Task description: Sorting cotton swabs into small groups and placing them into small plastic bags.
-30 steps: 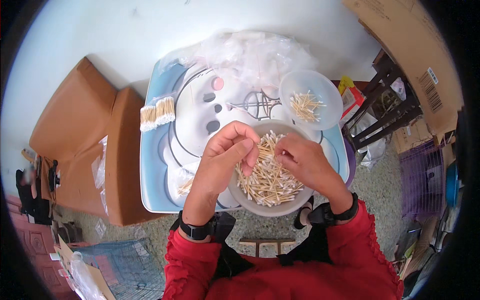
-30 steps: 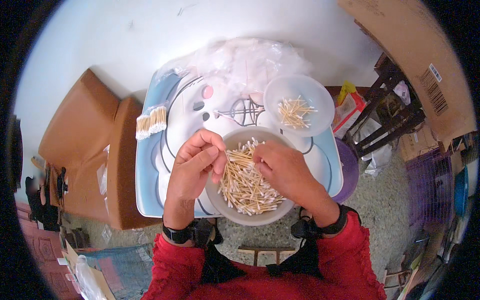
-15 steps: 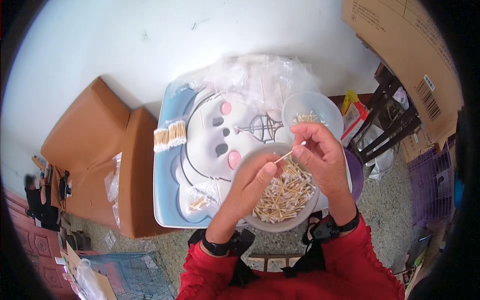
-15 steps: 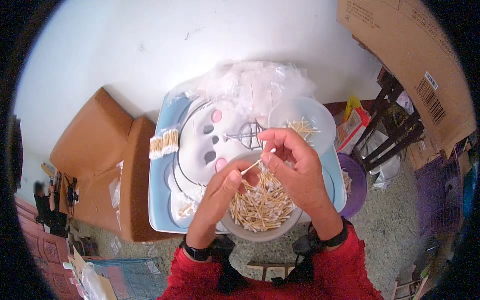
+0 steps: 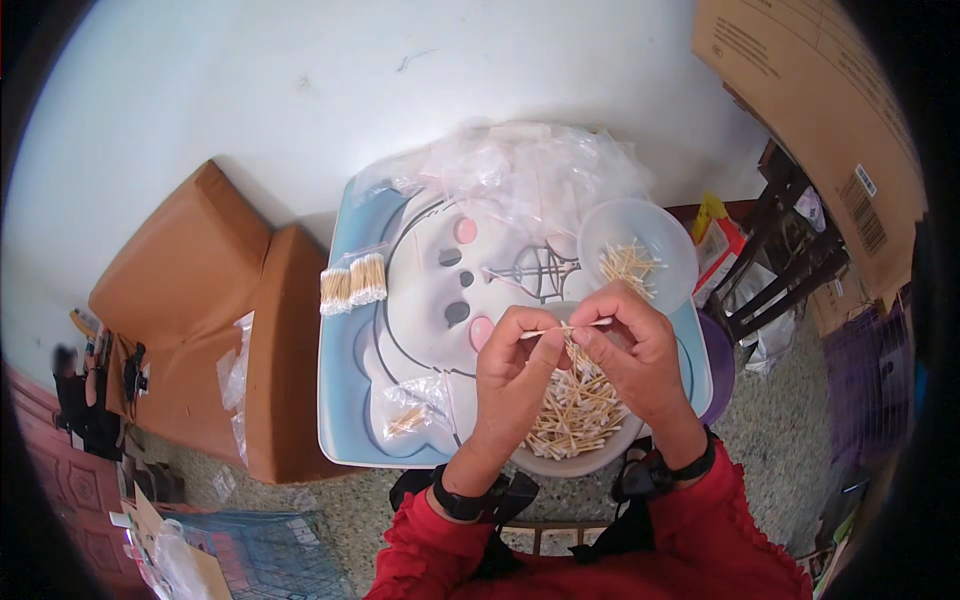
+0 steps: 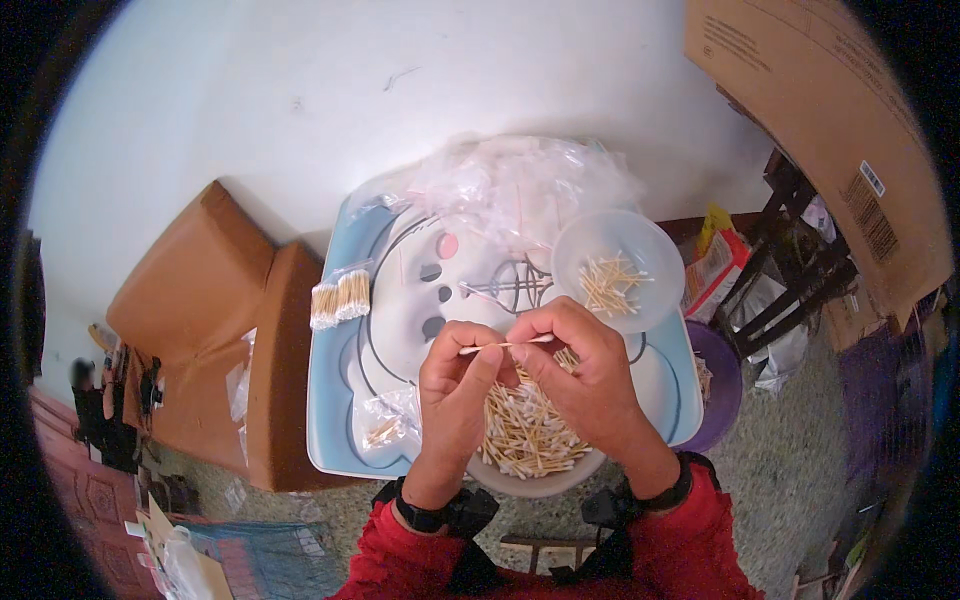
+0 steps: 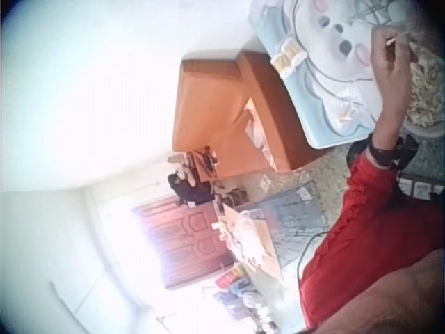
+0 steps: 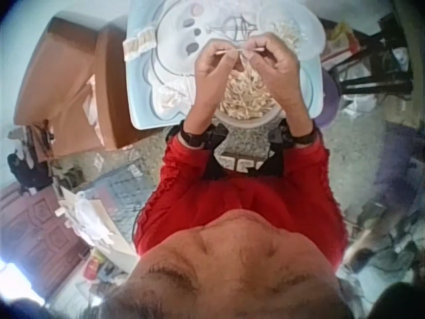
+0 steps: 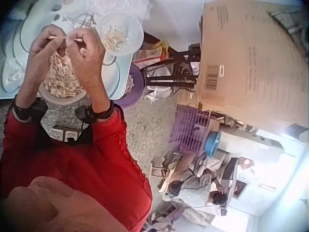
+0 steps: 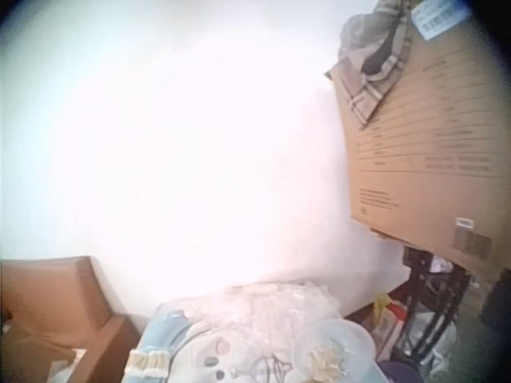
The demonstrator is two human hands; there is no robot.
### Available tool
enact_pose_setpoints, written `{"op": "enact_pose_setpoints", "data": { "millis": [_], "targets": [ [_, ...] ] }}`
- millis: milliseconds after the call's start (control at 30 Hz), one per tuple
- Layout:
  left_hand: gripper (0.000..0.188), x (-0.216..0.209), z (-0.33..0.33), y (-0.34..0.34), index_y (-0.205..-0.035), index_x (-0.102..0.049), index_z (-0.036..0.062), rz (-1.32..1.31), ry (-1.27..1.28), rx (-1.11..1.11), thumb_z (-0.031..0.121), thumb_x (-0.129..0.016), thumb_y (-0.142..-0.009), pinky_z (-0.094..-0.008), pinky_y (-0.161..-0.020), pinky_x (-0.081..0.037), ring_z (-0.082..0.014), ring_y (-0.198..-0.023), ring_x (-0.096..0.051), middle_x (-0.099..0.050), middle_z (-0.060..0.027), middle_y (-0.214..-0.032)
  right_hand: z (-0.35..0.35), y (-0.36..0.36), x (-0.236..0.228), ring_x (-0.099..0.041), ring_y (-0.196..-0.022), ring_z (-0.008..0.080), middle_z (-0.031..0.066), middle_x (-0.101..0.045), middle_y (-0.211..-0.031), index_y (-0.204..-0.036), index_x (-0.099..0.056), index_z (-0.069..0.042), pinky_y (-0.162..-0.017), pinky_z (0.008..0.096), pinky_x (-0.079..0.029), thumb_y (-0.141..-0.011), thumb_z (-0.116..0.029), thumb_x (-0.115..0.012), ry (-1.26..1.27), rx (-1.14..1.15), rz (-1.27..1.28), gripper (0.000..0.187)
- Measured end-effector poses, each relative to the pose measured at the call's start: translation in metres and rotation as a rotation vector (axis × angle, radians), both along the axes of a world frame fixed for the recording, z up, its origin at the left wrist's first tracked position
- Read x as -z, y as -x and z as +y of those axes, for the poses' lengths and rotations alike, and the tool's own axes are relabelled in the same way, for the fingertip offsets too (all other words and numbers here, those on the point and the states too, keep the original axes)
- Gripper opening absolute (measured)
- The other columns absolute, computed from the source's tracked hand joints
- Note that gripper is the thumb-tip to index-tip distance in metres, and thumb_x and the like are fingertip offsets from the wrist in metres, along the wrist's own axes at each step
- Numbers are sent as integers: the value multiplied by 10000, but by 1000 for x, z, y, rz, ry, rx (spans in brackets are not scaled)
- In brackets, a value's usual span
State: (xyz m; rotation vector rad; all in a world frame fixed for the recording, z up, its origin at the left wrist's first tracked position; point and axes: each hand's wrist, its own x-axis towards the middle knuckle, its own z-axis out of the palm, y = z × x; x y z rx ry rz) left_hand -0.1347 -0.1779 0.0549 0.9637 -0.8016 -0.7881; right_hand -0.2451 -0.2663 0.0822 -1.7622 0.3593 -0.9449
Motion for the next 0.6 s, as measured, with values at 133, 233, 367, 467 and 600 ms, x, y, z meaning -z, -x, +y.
{"op": "enact_pose_setpoints", "data": {
  "millis": [133, 233, 367, 467, 600],
  "targets": [
    [68, 1, 1, -1, -933, -490, 18, 19, 47, -21, -5, -510, -872, -211, -670, -455, -73, -742, -523, -503, -14, -868, 4, -3, 5, -549, -762, 102, 44, -558, -820, -858, -555, 2, -693, 239, -458, -789, 7, -596, -182, -59, -12, 80],
    [88, 1, 2, -2, -937, -486, 20, 27, 63, -41, -20, -513, -864, -212, -680, -461, -74, -756, -527, -505, -12, -870, 6, -6, 8, -549, -765, 95, 38, -560, -820, -855, -553, 2, -696, 236, -457, -791, 11, -597, -179, -64, -35, 78],
    [97, 4, 4, -5, -939, -476, 28, 70, 84, -13, -25, -506, -863, -212, -684, -460, -74, -767, -524, -505, -15, -876, 8, -9, 8, -547, -767, 89, 35, -563, -817, -859, -554, -1, -696, 234, -456, -792, 8, -600, -242, -68, -53, 82],
    [101, 4, 4, -8, -940, -469, 30, 67, 93, 11, -28, -499, -863, -211, -684, -455, -73, -764, -518, -503, -15, -878, 6, -9, 10, -543, -757, 88, 32, -561, -815, -859, -558, -5, -683, 232, -453, -787, 5, -605, -220, -48, -5, 86],
    [104, 4, 5, -9, -941, -467, 30, 99, 99, 26, -30, -497, -861, -212, -690, -451, -74, -762, -513, -500, -13, -879, 5, -10, 12, -535, -737, 96, 33, -555, -805, -852, -564, -7, -658, 232, -445, -782, -4, -611, -124, -52, 13, 84]
  ]
}}
